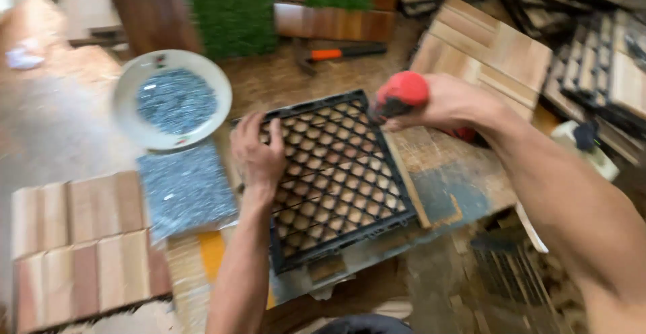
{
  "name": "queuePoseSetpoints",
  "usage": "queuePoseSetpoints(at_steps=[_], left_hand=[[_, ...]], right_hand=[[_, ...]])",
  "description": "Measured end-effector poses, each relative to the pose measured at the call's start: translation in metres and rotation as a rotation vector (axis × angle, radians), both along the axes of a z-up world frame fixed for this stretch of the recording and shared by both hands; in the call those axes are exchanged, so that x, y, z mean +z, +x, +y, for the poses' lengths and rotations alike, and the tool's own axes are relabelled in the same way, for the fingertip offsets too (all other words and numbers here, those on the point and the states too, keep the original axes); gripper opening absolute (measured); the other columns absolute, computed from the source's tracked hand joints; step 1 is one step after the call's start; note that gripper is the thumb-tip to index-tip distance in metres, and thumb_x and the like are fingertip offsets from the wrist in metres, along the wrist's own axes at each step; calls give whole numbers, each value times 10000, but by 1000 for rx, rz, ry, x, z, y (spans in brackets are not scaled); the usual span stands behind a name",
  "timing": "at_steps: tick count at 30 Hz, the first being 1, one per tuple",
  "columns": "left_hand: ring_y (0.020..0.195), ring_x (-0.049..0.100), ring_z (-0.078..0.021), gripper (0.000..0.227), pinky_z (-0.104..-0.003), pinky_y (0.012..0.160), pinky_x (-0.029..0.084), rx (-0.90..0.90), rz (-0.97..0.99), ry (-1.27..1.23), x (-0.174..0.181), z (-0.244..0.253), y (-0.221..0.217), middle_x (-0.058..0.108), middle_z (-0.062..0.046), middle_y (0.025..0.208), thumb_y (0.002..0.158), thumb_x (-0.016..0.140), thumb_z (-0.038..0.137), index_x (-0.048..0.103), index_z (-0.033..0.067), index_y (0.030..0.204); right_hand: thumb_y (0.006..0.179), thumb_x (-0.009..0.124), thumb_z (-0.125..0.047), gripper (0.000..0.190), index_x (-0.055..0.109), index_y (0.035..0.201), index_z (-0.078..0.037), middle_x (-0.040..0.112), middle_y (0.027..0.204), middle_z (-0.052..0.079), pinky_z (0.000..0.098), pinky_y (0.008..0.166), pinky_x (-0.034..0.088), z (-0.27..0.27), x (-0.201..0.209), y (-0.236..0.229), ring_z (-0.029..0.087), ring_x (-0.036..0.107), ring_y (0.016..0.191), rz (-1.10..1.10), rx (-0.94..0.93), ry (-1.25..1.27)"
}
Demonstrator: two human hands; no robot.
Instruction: Assembling wooden floor tiles by placing wood slats into a plastic grid and securing them with screws using a power drill.
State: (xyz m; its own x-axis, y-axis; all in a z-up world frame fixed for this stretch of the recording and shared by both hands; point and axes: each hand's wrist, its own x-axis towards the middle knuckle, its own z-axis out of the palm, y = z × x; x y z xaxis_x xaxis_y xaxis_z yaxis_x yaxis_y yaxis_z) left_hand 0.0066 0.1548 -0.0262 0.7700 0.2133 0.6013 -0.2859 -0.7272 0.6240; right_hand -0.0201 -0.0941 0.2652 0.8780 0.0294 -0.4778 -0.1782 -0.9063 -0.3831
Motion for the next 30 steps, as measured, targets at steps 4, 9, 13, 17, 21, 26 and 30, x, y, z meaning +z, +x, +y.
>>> queuePoseSetpoints(at_steps=[4, 9, 13, 17, 21, 26, 30], left_hand=[[1051, 610, -362, 267, -485, 950, 457, 229, 57, 33, -20, 92, 28, 695, -146, 1150, 934, 680, 218, 731, 64, 1145], [1043, 616, -363, 408, -518, 855, 485, 298, 476, 272, -35, 145, 57, 723, -110, 1149, 902, 676, 421, 735, 159, 1209], [1179, 588, -269, 364, -472, 1055, 440, 218, 757, 129, 32, 137, 46, 686, -63, 1248, 980, 665, 372, 710, 197, 1296], [1074, 599, -264, 215, -473, 1010, 440, 210, 752, 152, 12, 136, 56, 684, -52, 1112, 982, 677, 351, 770, 212, 1118], [969, 666, -222, 87, -419, 906, 473, 238, 447, 137, -70, 140, 80, 653, 50, 955, 886, 713, 238, 748, 299, 937], [946, 709, -202, 86, -391, 892, 524, 175, 255, -137, -50, 144, 65, 692, 48, 990, 969, 671, 226, 722, 281, 1012], [907, 781, -214, 136, -329, 775, 630, 24, 223, -813, 13, 142, 31, 763, -88, 1005, 932, 763, 128, 748, 113, 1066]], right_hand=[[717, 860, -303, 535, 741, 1225, -186, 780, 1169, -40, 250, 1050, 460, -41, -46, -9, 99, 681, 1072, -158, 176, 213], [822, 882, -163, 233, 711, 788, -7, 589, 556, 123, 339, 481, 378, -29, -43, -50, 209, 477, 488, -263, -262, 323], [878, 786, -78, 163, 665, 881, 31, 598, 577, 198, 384, 333, 422, -25, -105, -52, 264, 516, 410, -252, -362, 583], [852, 751, -23, 229, 650, 1056, 9, 711, 826, 217, 382, 540, 594, 37, -127, -54, 304, 677, 572, -331, -363, 889], [800, 881, -149, 205, 738, 879, -26, 731, 655, 133, 332, 533, 575, 124, -122, -58, 199, 684, 532, -475, -346, 850], [791, 860, -80, 175, 738, 871, 14, 721, 600, 173, 345, 480, 589, 141, -146, -54, 226, 706, 502, -442, -345, 981], [848, 799, -99, 144, 715, 850, 18, 667, 520, 175, 355, 454, 591, 150, -148, -56, 239, 687, 433, -395, -312, 1091]])
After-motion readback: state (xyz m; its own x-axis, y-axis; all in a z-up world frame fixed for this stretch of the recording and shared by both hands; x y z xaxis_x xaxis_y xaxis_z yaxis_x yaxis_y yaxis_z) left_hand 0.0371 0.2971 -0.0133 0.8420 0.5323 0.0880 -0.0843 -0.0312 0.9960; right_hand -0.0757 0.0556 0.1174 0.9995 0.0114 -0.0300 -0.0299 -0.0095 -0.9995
